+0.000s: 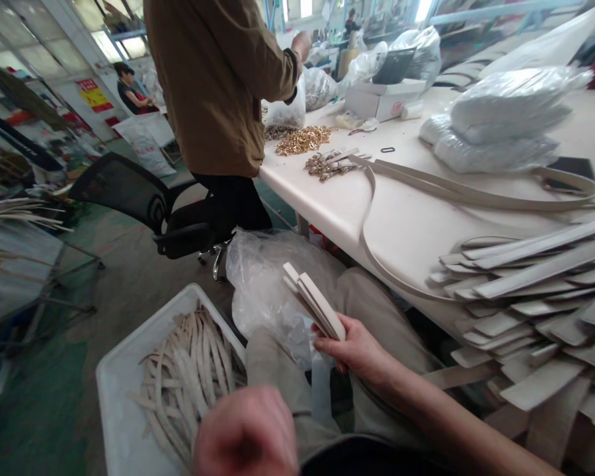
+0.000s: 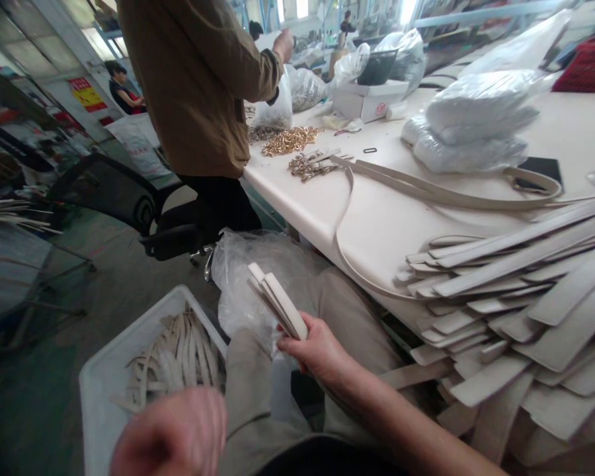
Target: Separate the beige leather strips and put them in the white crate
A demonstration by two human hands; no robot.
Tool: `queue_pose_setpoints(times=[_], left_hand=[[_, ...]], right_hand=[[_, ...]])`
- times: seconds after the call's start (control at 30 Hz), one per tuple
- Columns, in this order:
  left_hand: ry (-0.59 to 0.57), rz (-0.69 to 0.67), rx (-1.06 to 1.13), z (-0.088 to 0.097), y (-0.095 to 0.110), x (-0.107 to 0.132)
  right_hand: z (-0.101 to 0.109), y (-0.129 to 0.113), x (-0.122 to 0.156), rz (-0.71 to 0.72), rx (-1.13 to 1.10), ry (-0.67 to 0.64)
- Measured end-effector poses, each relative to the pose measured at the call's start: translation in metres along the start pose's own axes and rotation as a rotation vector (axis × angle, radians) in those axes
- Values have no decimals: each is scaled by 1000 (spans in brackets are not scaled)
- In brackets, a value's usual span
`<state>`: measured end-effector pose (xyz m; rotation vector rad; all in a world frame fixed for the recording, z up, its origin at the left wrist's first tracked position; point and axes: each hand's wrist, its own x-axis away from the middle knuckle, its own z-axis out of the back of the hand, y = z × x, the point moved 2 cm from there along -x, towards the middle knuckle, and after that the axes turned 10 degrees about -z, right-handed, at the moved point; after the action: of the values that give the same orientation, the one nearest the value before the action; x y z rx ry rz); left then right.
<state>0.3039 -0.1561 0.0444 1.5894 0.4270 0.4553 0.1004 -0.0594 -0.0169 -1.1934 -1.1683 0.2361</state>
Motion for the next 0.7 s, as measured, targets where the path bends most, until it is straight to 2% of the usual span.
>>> queue_pose_setpoints(times=[0.07, 0.13, 0.17, 0.3, 0.4, 0.5, 0.57, 0.6, 0.63, 0.67, 0.7], left_hand=[[151, -22, 11, 3, -22, -22], [246, 50, 20, 3, -47, -34], [230, 108, 29, 0, -57, -36], [-30, 297, 75, -32, -79, -29], [-130, 388, -55, -54, -89, -22], [-212, 406, -200, -58, -104, -23], [-182, 434, -163, -39, -104, -30], [-101, 437, -107, -22, -97, -35], [18, 431, -30, 1, -85, -39], [192, 375, 43, 29, -68, -43], [410, 257, 107, 61, -46, -44]], right_hand=[[1, 1, -1, 11, 17, 9], [2, 2, -1, 19, 37, 12], [2, 2, -1, 23, 45, 10], [2, 6, -2, 46, 71, -8], [1, 13, -5, 53, 98, -3], [1, 17, -9, 50, 107, 1], [2, 15, -8, 60, 97, -2], [4, 13, -7, 66, 90, -12], [5, 11, -5, 69, 82, -32], [8, 9, -2, 70, 75, -57], [10, 7, 1, 63, 72, -91]])
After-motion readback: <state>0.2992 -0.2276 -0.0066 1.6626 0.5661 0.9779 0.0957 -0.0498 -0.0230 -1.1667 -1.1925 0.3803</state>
